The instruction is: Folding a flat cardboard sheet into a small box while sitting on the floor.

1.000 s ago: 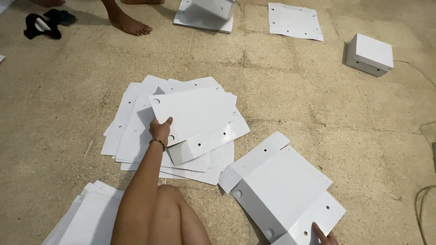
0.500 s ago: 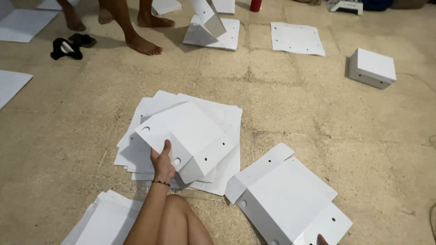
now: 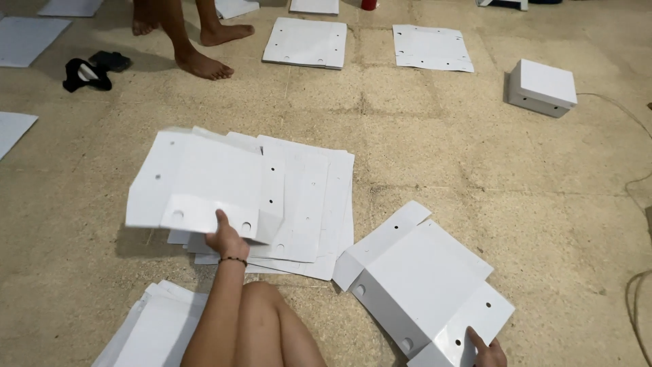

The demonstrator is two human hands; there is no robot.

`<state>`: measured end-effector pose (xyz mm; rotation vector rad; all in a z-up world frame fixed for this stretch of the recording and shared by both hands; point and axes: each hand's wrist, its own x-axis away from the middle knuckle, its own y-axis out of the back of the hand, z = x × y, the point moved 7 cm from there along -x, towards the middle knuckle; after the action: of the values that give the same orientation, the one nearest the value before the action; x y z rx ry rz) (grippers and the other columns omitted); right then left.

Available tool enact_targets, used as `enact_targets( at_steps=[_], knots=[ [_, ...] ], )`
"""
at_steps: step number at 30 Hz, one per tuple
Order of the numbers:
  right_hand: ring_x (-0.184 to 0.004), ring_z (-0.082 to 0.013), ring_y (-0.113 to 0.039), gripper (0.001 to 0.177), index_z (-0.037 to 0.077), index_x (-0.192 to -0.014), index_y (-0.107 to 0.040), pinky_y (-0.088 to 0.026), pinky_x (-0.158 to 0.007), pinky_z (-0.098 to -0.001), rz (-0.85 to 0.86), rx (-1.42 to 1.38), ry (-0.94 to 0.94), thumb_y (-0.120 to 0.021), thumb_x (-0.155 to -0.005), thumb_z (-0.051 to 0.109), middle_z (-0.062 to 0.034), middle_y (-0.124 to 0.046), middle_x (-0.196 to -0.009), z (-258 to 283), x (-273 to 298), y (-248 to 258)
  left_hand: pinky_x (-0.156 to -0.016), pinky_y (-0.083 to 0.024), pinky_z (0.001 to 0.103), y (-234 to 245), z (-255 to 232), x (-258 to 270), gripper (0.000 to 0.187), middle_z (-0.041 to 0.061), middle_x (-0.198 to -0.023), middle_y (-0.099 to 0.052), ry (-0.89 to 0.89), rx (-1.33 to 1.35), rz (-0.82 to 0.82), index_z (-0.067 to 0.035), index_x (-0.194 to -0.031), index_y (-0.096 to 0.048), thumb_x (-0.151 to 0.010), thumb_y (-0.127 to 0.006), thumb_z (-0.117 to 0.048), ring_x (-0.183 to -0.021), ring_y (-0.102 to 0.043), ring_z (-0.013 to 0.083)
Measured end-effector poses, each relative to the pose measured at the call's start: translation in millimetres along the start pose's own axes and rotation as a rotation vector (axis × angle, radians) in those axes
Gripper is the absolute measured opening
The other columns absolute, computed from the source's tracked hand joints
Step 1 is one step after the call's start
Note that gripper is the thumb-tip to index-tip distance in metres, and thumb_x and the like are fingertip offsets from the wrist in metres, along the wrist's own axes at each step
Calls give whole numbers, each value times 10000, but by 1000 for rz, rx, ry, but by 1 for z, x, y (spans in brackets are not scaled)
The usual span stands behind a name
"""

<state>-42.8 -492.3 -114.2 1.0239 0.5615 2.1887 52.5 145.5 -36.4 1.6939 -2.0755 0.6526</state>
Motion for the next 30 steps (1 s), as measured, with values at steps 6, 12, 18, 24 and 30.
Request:
enact_targets(
  at_steps=[6, 12, 18, 24, 30],
  knots=[
    [-892, -401, -571, 480, -5, -1120, -589, -471, -729, -514, -52, -27, 51, -701, -765, 296, -206, -608, -1056, 6, 5, 5, -789, -532, 419, 1, 110, -77, 319, 96, -1079, -524, 492, -21, 262, -112, -1108, -494, -860, -558, -303, -982, -533, 213],
    [-872, -342, -614, 658, -20, -1175, -591, -475, -742, -427, -282, 10, 216, -789, -652, 325, -262, -632, -1012, 12, -31, 47, -793, -504, 474, 14, 76, 2, 445, 110, -1126, -441, 594, -154, 422, -75, -1156, -436, -809, -578, -315, -923, -518, 248],
    [-1083, -421, -421, 844, 55, -1353, -360, -291, -916, -497, -628, 369, 402, -705, -648, 365, -225, -319, -1294, 20, -48, 69, -634, -522, 353, 33, -1, 85, 611, 144, -1122, -422, 136, -228, 314, -113, -1253, -208, -778, -590, -158, -782, -536, 209],
    [-1392, -297, 97, 751, 422, -1380, 72, 7, -978, -695, -108, 857, 177, -175, -745, 739, 57, 116, -1507, 8, 4, -32, -653, -455, 282, 9, 118, 128, 350, 5, -957, -551, -341, -780, 803, -178, -1082, -526, -761, -649, -246, -689, -539, 134],
    [-1372, -315, 209, 789, 394, -1373, 191, 36, -982, -678, 131, 948, 225, -156, -766, 758, 33, 262, -1484, 5, 23, -27, -1027, -176, 518, 50, 169, 249, 686, 82, -1434, -136, -976, -1943, 1472, -165, -1384, -180, -865, -470, -507, -1291, -147, 352]
  ],
)
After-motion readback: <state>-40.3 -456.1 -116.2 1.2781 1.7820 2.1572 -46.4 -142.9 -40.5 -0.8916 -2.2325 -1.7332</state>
